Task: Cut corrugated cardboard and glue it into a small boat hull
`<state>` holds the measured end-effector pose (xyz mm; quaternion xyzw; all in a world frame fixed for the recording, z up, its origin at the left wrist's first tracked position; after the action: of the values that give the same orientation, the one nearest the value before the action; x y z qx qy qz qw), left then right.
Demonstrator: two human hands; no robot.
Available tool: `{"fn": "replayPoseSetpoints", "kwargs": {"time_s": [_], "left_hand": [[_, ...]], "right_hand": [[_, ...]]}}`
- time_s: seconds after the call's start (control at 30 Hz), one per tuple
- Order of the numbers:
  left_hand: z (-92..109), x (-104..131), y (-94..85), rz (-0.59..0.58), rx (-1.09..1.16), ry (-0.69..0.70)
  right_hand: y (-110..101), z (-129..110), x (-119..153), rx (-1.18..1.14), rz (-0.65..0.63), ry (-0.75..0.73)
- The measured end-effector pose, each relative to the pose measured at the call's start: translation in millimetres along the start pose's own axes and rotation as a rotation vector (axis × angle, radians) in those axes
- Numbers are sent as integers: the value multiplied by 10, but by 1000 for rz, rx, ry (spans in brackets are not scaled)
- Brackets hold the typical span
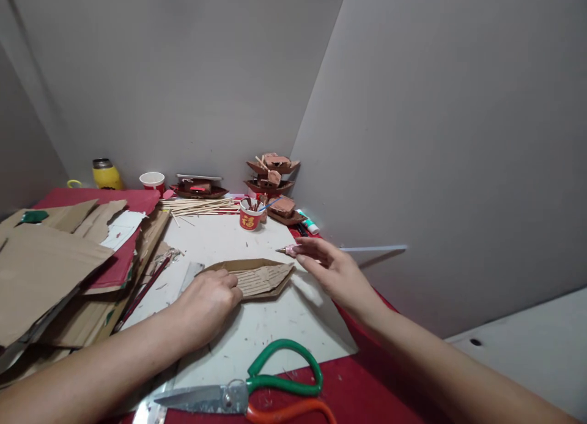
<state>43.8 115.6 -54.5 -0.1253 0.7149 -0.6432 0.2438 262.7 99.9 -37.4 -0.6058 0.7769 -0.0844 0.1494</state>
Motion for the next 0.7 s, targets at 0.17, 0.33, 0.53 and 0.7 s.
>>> {"fn": "replayPoseSetpoints", "kwargs": {"time_s": [0.17, 0.33, 0.53, 0.7], "left_hand": [[29, -10, 0, -21, 32, 33], [15, -17, 30, -41, 97, 31], [-25, -19, 75, -78, 145, 17], [-33, -16, 60, -92, 185, -18]], "right_hand": [[-39, -189, 68, 372, -66, -471], [92, -282, 123, 593, -393, -766], [365, -207, 262, 862, -639, -781], [510, -34, 231, 937, -553, -832]]}}
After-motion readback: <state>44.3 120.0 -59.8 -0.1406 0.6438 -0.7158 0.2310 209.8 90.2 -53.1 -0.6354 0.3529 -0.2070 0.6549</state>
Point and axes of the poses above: each hand's wrist, its own x-axis away from the middle knuckle, its own y-axis out of the palm, z = x × y, the point moved 4 cm from there along -x, towards the middle knuckle, and after that the axes turned 1 degree about -y, right-handed, at the moved point
